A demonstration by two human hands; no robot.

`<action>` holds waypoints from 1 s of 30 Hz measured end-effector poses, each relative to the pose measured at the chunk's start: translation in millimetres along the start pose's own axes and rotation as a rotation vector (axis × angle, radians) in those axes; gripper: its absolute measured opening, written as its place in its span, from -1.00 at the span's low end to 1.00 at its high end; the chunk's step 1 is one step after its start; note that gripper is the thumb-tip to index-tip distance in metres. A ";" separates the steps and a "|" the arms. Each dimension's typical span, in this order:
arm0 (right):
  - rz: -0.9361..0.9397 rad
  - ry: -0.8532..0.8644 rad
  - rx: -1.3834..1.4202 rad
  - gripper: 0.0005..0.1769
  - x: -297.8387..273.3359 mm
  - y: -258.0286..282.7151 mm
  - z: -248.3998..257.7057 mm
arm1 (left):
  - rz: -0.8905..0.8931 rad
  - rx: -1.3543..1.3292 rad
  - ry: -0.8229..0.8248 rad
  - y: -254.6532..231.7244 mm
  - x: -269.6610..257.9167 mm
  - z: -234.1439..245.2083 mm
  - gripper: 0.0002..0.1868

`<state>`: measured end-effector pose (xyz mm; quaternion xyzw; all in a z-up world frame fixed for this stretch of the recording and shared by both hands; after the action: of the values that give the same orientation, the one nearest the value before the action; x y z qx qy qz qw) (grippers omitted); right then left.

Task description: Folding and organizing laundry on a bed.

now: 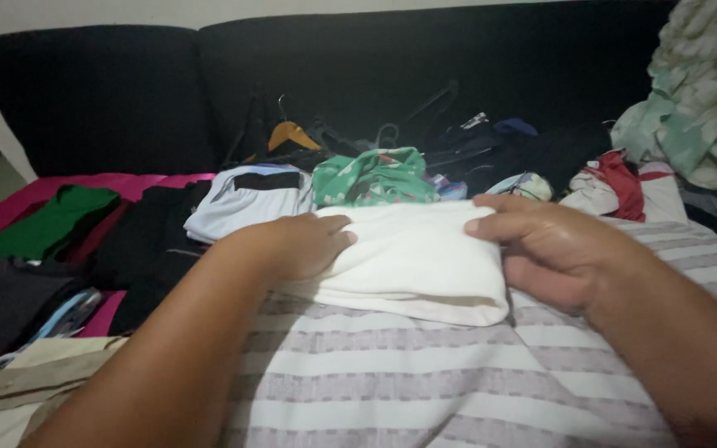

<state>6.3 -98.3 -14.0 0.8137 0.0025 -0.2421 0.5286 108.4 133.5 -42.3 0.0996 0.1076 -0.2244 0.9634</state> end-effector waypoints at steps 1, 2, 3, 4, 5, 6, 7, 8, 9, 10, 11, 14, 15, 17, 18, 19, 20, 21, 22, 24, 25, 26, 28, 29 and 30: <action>0.004 0.000 0.001 -0.21 6.9 -0.7 1.5 | -0.001 0.002 -0.004 -8.0 -6.6 7.8 -0.40; 0.007 0.044 0.045 -0.19 13.6 -1.2 -1.0 | 0.059 -0.022 -0.005 -10.6 -13.5 15.5 -0.43; 0.006 0.097 0.093 -0.18 20.6 -3.2 -5.5 | 0.126 -0.040 -0.005 -11.2 -22.5 22.7 -0.45; 0.008 0.104 0.097 -0.18 28.1 -0.3 -6.5 | 0.131 -0.034 -0.008 -13.0 -31.4 30.0 -0.45; 0.052 0.172 0.152 -0.16 34.7 7.5 -11.6 | 0.157 -0.139 -0.044 -13.9 -40.0 39.8 -0.49; 0.095 0.241 0.207 -0.13 40.7 15.5 -16.3 | 0.181 -0.243 -0.080 -14.7 -48.8 49.4 -0.52; 0.095 0.246 0.210 -0.13 46.2 21.2 -23.0 | 0.185 -0.239 -0.081 -18.4 -54.1 52.5 -0.52; 0.137 0.272 0.228 -0.15 50.6 30.2 -31.0 | 0.184 -0.429 -0.092 -22.0 -59.6 54.8 -0.54; 0.182 0.302 0.246 -0.16 54.9 40.9 -40.4 | 0.182 -0.619 -0.109 -24.9 -65.1 58.3 -0.56; 0.186 0.310 0.248 -0.16 56.2 45.1 -49.5 | 0.187 -0.615 -0.116 -20.3 -57.0 54.3 -0.56; 0.239 0.394 0.232 -0.16 54.7 52.8 -63.0 | 0.156 -0.869 -0.060 -20.4 -47.5 44.0 -0.56; 0.318 0.477 0.152 -0.16 21.7 67.9 -105.6 | 0.096 -1.348 0.026 -31.3 -41.7 39.1 -0.51; 0.346 0.475 0.089 -0.16 5.7 72.7 -120.7 | 0.065 -1.574 0.054 -37.7 -43.7 42.4 -0.47; 0.407 0.628 -0.006 -0.18 -21.8 77.7 -150.0 | -0.185 -1.766 0.082 -45.6 -6.8 25.5 -0.45; 0.467 0.777 -0.107 -0.19 -41.0 78.8 -169.0 | -0.452 -1.946 0.113 -52.8 7.1 24.9 -0.42; 0.467 0.778 -0.106 -0.19 -58.9 74.8 -177.7 | -0.452 -1.945 0.113 -61.8 5.0 30.7 -0.42; 0.550 0.673 -0.437 -0.22 -74.1 67.8 -185.4 | -0.641 -2.129 0.059 -69.7 -1.8 49.5 -0.41; 0.622 0.552 -0.768 -0.25 -88.7 62.0 -191.5 | -0.842 -2.305 0.000 -75.2 -9.4 67.2 -0.39; 0.623 0.550 -0.768 -0.25 -89.9 57.0 -193.0 | -0.844 -2.305 0.002 -78.3 -1.4 67.8 -0.39; 0.794 0.656 -1.044 -0.34 -102.2 41.2 -205.4 | -0.765 -2.451 -0.311 -64.2 16.9 67.6 -0.40; 0.793 0.660 -1.045 -0.34 -96.7 40.3 -202.0 | -0.761 -2.453 -0.315 -57.1 41.8 53.6 -0.40; 0.895 0.721 -1.042 -0.33 -98.8 41.5 -202.6 | -0.948 -2.358 -0.491 -44.7 56.4 50.6 -0.45; 0.992 0.779 -1.034 -0.32 -93.4 47.9 -193.0 | -1.121 -2.244 -0.657 -16.8 77.6 52.4 -0.49; 1.046 0.677 -0.936 -0.38 -85.7 63.5 -180.3 | -1.103 -2.246 -0.652 -19.1 74.3 61.5 -0.48; 1.096 0.574 -0.837 -0.43 -78.3 78.5 -166.4 | -1.084 -2.248 -0.648 -32.3 62.6 42.2 -0.47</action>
<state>22.7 30.0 138.4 0.4603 -0.1736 0.2990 0.8177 155.4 69.2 -22.3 -0.8769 0.0256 -0.3853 0.2863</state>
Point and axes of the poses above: each hand's wrist, its own x-axis towards the middle knuckle, its own z-axis out of the back of the hand, y = z × x, the point moved 8 cm from there along x, towards the middle knuckle, and after that the axes turned 15 degrees about x, right-handed, at the moved point
